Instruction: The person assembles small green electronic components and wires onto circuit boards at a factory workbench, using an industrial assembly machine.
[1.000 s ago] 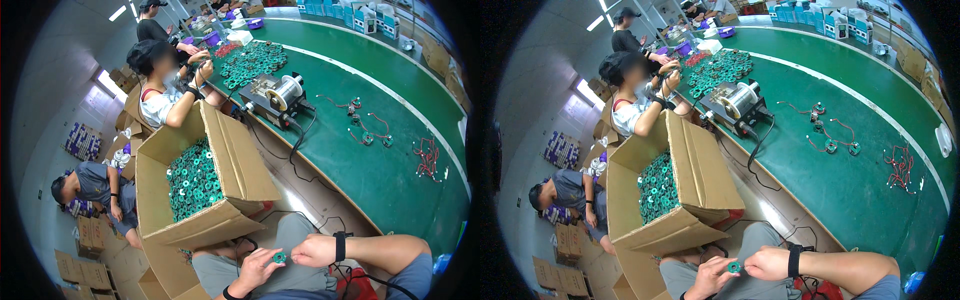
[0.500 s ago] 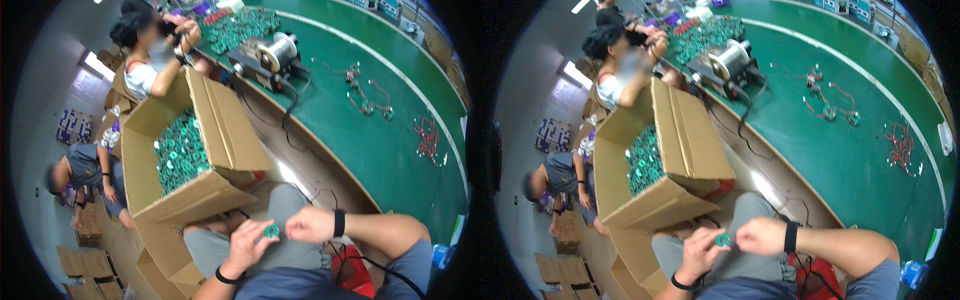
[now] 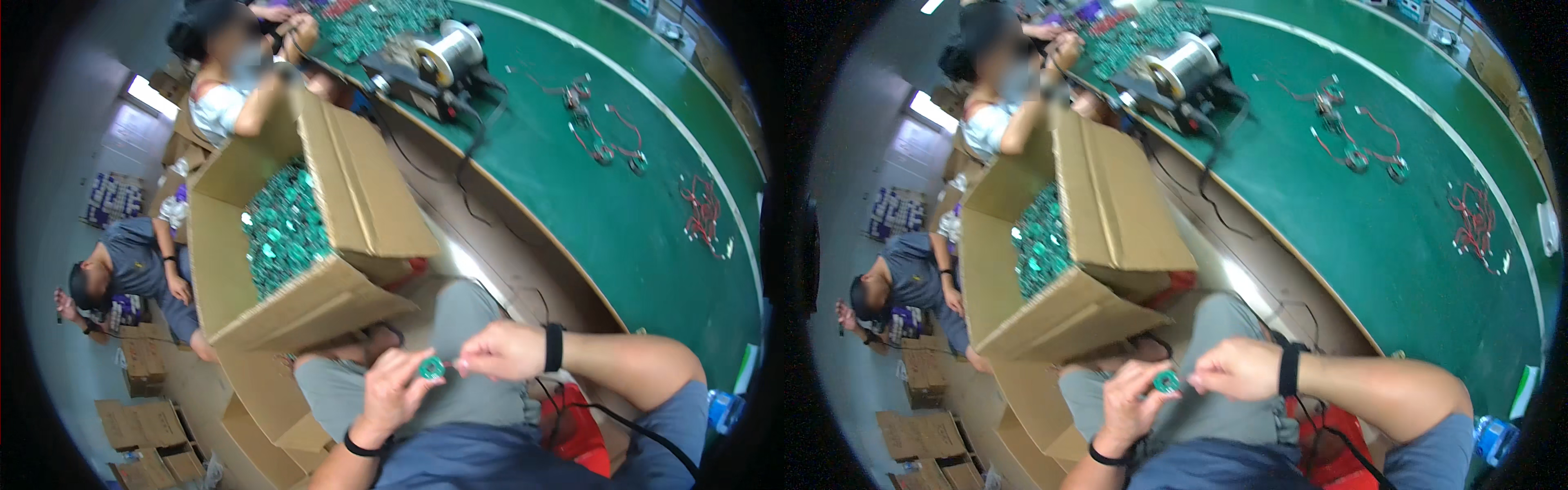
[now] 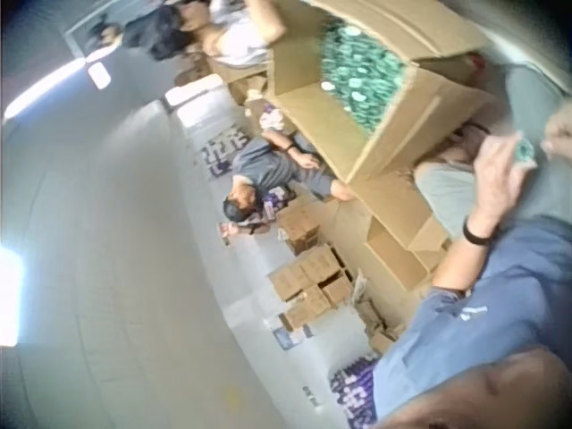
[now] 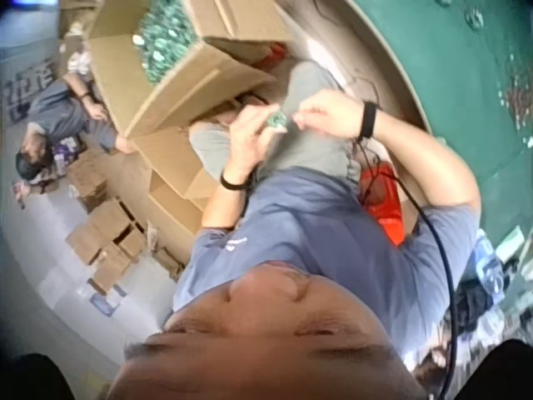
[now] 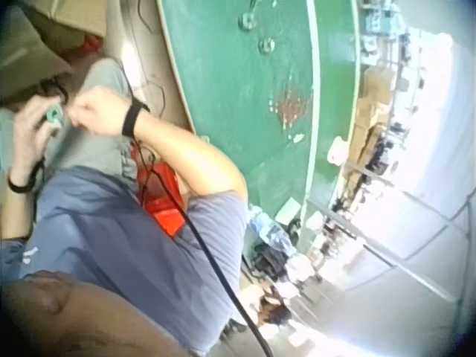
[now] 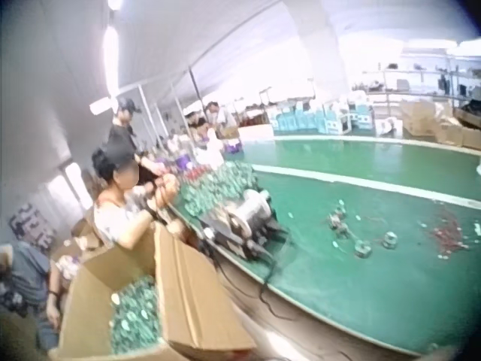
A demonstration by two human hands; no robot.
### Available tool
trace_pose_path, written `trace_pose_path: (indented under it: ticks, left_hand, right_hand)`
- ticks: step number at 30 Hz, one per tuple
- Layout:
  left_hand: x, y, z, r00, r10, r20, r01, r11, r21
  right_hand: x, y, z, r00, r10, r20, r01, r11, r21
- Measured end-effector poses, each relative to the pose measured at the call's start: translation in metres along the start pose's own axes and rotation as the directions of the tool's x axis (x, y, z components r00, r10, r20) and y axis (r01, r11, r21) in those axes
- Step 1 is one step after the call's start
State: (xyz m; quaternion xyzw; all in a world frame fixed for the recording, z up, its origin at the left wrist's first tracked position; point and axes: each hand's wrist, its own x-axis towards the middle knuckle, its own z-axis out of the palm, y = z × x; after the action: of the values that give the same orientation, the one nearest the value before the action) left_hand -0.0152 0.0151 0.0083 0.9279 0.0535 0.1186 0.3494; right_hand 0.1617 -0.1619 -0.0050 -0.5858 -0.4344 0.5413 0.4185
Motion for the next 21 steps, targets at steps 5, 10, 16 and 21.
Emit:
trace_pose_path:
  ticks: [5, 10, 16, 21]
  left_hand:
    - [0.0, 0.009, 0.007, 0.999, -0.029, 0.033, 0.031, 0.998, -0.048]
    - [0.012, 0.011, 0.005, 0.999, 0.006, -0.034, -0.008, 0.998, -0.059]
    - [0.013, 0.008, 0.006, 1.0, 0.01, 0.024, -0.008, 0.995, -0.097]
    - [0.009, 0.008, 0.002, 0.999, -0.047, 0.017, 0.049, 0.996, -0.073]
  right_hand:
    - [-0.007, -0.009, 0.001, 0.99, 0.007, -0.143, -0.01, 1.0, -0.019]
    - [-0.007, -0.003, 0.004, 0.994, -0.061, -0.091, 0.055, 0.996, -0.07]
    - [-0.006, -0.008, 0.007, 0.996, -0.062, -0.064, 0.057, 0.995, -0.083]
    - [-0.006, -0.016, -0.004, 0.995, -0.003, -0.102, -0.004, 0.997, -0.075]
